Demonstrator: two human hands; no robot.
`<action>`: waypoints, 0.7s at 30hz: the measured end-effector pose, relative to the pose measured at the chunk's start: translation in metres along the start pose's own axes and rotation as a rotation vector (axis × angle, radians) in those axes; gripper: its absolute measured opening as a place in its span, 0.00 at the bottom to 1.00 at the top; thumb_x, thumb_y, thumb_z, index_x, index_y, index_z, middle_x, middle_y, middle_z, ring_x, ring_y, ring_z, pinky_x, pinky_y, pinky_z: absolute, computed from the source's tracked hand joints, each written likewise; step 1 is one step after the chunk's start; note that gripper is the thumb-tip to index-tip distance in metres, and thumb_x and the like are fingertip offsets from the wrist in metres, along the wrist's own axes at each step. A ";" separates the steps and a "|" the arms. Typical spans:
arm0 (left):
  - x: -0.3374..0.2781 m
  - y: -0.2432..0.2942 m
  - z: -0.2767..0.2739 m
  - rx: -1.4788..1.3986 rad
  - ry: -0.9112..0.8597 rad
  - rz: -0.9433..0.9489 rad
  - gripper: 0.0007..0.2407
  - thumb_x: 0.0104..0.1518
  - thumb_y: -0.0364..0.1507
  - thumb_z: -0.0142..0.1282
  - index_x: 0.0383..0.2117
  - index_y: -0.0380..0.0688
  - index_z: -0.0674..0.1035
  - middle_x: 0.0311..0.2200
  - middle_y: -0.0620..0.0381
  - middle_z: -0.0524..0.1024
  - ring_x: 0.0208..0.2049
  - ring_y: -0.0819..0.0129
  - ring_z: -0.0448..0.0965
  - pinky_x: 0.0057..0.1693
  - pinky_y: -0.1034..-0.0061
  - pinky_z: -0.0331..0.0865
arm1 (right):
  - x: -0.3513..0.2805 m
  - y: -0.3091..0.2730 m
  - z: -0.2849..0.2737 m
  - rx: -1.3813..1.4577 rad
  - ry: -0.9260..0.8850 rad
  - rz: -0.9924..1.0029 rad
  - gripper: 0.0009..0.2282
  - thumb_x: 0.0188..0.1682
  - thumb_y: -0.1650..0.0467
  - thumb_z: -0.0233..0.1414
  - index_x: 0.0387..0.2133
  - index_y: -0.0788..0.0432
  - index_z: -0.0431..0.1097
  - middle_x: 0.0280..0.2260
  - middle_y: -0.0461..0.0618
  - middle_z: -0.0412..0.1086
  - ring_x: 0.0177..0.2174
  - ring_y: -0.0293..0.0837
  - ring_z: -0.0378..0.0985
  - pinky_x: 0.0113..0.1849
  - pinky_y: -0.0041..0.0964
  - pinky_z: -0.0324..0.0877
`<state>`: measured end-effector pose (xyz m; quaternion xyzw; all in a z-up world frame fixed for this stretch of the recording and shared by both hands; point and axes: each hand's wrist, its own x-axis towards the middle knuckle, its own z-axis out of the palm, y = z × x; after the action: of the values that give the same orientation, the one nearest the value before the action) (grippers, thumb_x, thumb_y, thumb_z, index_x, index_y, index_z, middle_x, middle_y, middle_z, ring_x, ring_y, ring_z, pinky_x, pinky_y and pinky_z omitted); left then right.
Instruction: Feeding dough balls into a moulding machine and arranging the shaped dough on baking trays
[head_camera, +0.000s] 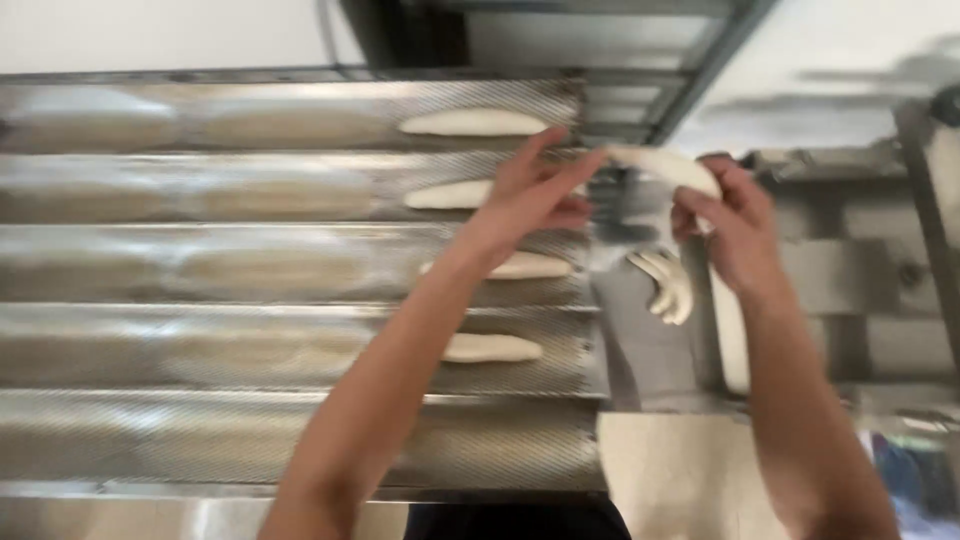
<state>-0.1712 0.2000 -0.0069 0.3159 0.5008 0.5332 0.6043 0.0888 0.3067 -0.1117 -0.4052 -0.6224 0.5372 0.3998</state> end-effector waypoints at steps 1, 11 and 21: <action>-0.004 0.019 0.000 -0.090 -0.023 -0.050 0.50 0.43 0.48 0.68 0.71 0.37 0.50 0.57 0.32 0.65 0.46 0.46 0.82 0.56 0.58 0.79 | 0.004 -0.033 0.019 0.134 -0.070 -0.020 0.12 0.55 0.74 0.53 0.51 0.65 0.66 0.24 0.52 0.63 0.22 0.41 0.71 0.25 0.36 0.71; 0.004 0.034 -0.277 -0.159 0.198 0.127 0.19 0.54 0.32 0.67 0.44 0.24 0.80 0.41 0.36 0.77 0.42 0.46 0.84 0.51 0.60 0.82 | 0.073 -0.112 0.280 -0.453 -0.492 -0.516 0.18 0.47 0.71 0.64 0.51 0.63 0.76 0.37 0.66 0.78 0.40 0.61 0.81 0.38 0.50 0.74; 0.016 0.056 -0.415 1.061 0.413 -0.023 0.12 0.46 0.44 0.70 0.35 0.62 0.88 0.32 0.50 0.83 0.39 0.45 0.83 0.49 0.59 0.76 | 0.107 -0.091 0.293 -0.665 -0.389 -0.478 0.15 0.50 0.73 0.61 0.51 0.60 0.76 0.42 0.63 0.77 0.35 0.63 0.80 0.36 0.53 0.74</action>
<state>-0.5821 0.1657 -0.0838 0.4600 0.8112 0.2527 0.2578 -0.2288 0.2971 -0.0445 -0.2479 -0.9008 0.2670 0.2364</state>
